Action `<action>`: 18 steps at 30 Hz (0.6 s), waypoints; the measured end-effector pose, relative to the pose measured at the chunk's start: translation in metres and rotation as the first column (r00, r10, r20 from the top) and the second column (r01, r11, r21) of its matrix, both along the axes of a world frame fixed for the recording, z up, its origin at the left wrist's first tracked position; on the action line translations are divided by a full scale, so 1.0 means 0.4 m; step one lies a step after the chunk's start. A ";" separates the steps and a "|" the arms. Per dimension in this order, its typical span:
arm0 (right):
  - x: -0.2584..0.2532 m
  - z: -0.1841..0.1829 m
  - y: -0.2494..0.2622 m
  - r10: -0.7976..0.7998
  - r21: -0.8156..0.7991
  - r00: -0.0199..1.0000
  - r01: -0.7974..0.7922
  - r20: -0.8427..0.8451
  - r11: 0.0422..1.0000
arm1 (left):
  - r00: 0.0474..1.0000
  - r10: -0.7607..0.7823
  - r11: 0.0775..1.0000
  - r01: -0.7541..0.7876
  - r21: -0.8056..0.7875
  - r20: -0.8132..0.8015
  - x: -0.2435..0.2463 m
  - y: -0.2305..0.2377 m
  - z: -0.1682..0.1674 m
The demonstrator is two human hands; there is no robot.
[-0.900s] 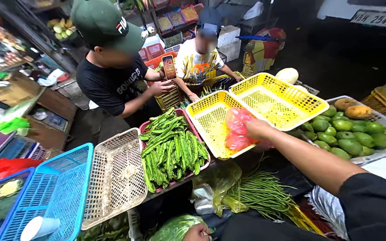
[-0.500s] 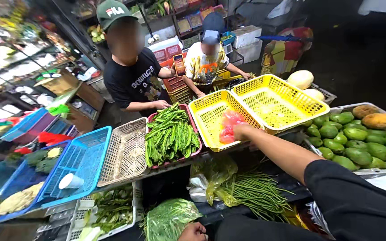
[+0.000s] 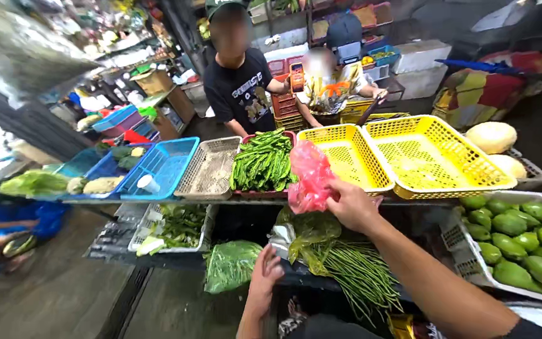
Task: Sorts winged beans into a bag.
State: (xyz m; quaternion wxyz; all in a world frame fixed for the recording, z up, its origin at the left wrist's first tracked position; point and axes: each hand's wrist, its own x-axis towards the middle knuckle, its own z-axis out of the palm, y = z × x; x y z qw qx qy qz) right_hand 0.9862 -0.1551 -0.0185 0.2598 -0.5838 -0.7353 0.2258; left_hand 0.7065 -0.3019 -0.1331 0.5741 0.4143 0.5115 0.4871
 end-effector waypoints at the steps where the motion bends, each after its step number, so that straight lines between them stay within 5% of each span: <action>1: -0.038 -0.017 -0.038 0.066 0.004 0.998 -0.066 0.019 0.998 | 0.994 0.010 1.000 -0.009 -0.009 0.113 0.032 0.018 0.029; 7: -0.262 -0.207 -0.180 0.474 -0.113 0.872 -0.462 0.122 0.879 | 0.823 0.263 0.949 -0.128 -0.287 0.503 0.067 0.054 0.011; 13: -0.440 -0.271 -0.203 0.667 -0.271 0.744 -0.637 0.028 0.722 | 0.731 0.529 0.829 -0.335 -0.448 0.432 -0.119 -0.025 -0.084; 18: -0.608 -0.301 -0.133 0.652 -0.369 0.757 -0.618 -0.042 0.694 | 0.553 0.740 0.672 -0.610 -0.419 0.382 -0.426 -0.011 -0.135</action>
